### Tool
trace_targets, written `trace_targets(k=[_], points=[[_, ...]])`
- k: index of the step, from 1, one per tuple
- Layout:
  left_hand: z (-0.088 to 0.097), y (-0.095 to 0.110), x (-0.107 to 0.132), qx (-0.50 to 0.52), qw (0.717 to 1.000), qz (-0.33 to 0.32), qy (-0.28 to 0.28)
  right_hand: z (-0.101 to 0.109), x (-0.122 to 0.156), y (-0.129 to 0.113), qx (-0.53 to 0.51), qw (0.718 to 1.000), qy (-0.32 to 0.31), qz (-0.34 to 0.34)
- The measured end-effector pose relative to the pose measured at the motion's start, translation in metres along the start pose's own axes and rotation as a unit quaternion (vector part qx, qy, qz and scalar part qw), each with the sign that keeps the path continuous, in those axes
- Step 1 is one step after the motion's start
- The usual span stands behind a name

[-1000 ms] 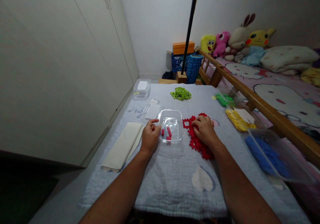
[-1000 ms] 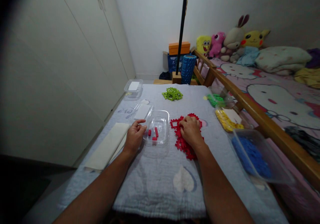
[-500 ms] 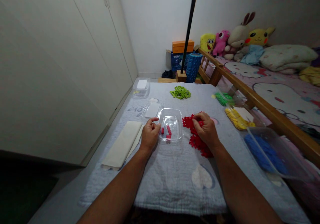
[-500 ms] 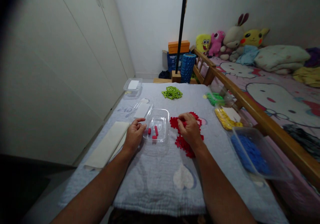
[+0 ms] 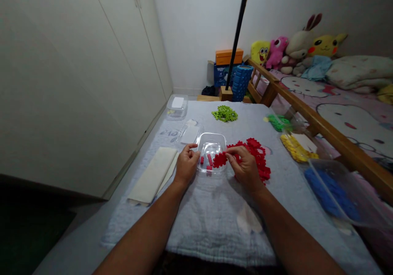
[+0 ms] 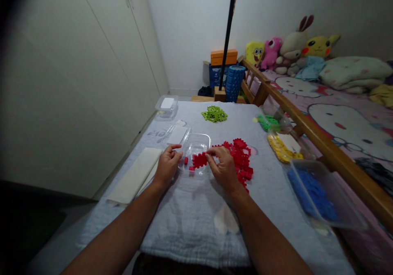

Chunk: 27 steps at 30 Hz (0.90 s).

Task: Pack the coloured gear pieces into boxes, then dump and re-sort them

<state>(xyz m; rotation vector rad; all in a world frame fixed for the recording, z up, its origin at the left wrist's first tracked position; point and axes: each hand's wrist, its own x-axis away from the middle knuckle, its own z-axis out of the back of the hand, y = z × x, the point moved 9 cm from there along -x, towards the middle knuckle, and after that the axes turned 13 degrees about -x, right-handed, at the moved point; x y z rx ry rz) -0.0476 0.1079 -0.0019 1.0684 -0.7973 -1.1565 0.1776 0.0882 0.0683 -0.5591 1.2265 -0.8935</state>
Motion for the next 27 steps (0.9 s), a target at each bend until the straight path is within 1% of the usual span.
trace_targets(k=[2,4,8,12,16,23,27], points=[[0.0,-0.001,-0.001,0.002,1.0,0.0,0.002,-0.002,0.0,0.006,0.008,1.0,-0.009,-0.003],[0.001,-0.002,-0.001,0.002,1.0,0.002,0.005,0.002,-0.001,0.01,0.017,1.0,0.0,0.001],[0.0,-0.005,-0.002,0.003,1.0,0.002,0.003,0.021,-0.006,0.016,0.035,0.998,0.043,0.003],[0.0,-0.007,-0.002,0.002,1.0,-0.004,0.0,0.041,-0.012,0.029,0.061,0.994,0.091,-0.014],[0.0,-0.009,-0.003,-0.002,1.0,-0.004,0.0,0.053,-0.014,0.042,0.102,0.988,0.113,-0.03],[-0.001,-0.01,-0.004,-0.002,1.0,-0.001,-0.007,0.062,-0.016,0.055,0.151,0.981,0.115,-0.029],[-0.001,-0.012,-0.005,-0.001,1.0,-0.004,-0.008,0.064,-0.017,0.064,0.187,0.977,0.097,-0.027]])
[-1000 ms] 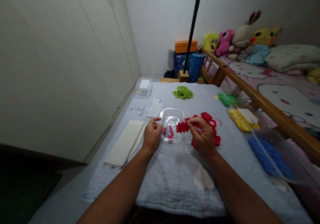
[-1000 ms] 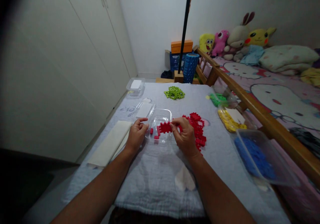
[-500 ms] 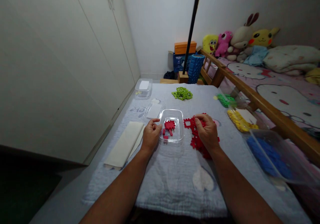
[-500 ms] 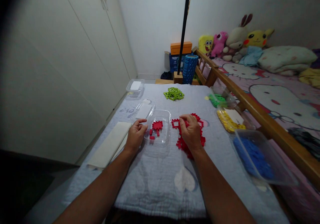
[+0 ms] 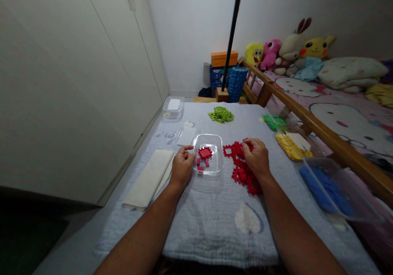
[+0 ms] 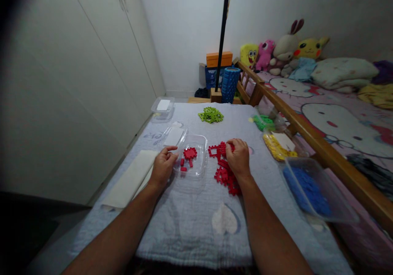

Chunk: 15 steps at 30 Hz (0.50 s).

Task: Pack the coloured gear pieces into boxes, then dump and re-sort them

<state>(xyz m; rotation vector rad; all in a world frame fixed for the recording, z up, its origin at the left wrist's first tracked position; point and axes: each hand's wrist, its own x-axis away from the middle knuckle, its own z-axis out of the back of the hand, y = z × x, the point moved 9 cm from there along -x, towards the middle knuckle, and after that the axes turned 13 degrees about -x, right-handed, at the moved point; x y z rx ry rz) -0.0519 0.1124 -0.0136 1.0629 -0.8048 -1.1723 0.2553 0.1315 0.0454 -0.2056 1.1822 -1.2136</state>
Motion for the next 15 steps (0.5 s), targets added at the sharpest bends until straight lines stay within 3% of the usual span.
trace_targets(k=[15], points=[[0.001,0.001,-0.001,-0.023,0.999,-0.011,0.031,-0.024,0.01,0.015,0.21,0.967,-0.117,-0.082]])
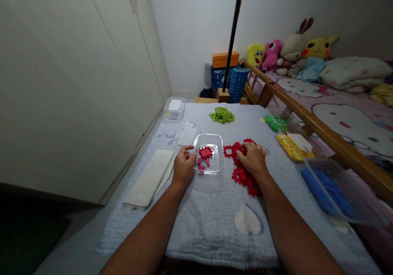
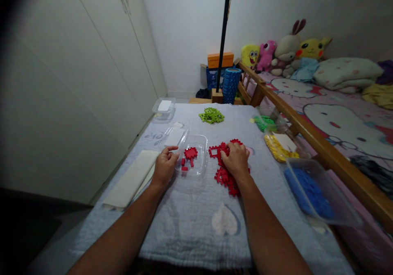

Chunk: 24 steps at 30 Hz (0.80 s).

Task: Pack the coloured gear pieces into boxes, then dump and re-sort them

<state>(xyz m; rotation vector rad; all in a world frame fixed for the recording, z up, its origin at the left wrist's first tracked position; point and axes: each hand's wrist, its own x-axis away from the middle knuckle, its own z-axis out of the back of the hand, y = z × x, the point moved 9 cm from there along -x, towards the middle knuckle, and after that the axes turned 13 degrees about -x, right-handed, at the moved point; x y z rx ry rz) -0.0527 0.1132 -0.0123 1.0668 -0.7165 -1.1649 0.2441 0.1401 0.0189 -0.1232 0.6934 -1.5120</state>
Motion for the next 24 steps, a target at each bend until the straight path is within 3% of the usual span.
trace_targets(k=[9,24], points=[[0.0,0.001,-0.003,-0.004,1.0,0.001,0.014,0.0,0.0,-0.001,-0.002,1.0,-0.02,-0.017],[-0.001,-0.008,-0.007,-0.017,1.0,-0.006,0.011,0.009,0.001,-0.01,-0.046,0.999,0.008,-0.002]])
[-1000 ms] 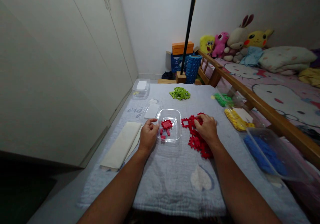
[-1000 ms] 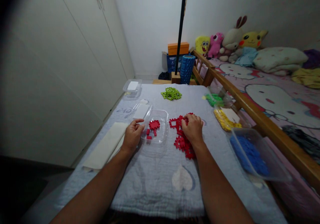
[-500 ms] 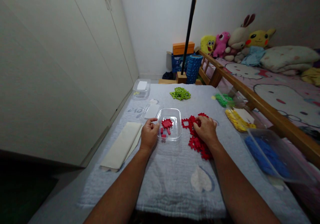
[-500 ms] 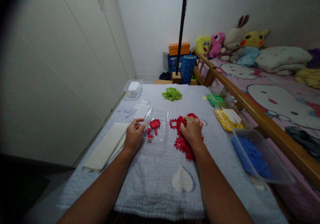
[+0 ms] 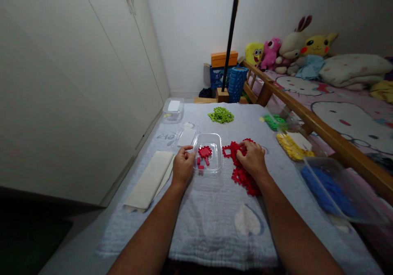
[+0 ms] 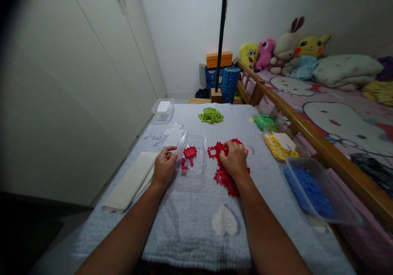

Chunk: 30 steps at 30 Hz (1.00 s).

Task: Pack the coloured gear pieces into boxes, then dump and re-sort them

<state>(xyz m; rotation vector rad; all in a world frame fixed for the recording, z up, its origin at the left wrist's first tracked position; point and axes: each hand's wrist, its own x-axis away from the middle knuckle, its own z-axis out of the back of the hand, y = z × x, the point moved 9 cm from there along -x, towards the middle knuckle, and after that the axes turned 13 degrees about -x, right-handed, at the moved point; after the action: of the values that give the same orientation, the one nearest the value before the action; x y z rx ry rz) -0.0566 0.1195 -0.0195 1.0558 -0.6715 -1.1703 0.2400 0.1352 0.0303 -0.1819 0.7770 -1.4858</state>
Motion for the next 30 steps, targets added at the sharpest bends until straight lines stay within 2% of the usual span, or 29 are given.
trace_targets(k=[4,7,12,19,23,30], points=[[0.001,0.002,0.002,0.0,1.0,0.006,-0.001,0.0,-0.001,-0.003,-0.06,0.998,-0.004,0.015],[0.002,0.005,0.003,-0.004,1.0,0.009,0.001,0.006,0.0,-0.012,-0.109,0.993,0.018,0.041],[0.003,0.009,0.004,-0.005,1.0,0.005,0.006,0.019,0.01,-0.043,-0.189,0.974,0.041,0.115],[0.003,0.013,0.006,-0.024,1.0,-0.003,0.004,0.018,0.032,-0.086,-0.246,0.948,0.006,0.203],[0.003,0.015,0.006,-0.025,1.0,-0.006,0.007,0.014,0.036,-0.092,-0.251,0.944,-0.002,0.215],[0.003,0.016,0.006,-0.018,1.0,-0.003,0.003,0.008,0.037,-0.09,-0.263,0.943,-0.018,0.205]])
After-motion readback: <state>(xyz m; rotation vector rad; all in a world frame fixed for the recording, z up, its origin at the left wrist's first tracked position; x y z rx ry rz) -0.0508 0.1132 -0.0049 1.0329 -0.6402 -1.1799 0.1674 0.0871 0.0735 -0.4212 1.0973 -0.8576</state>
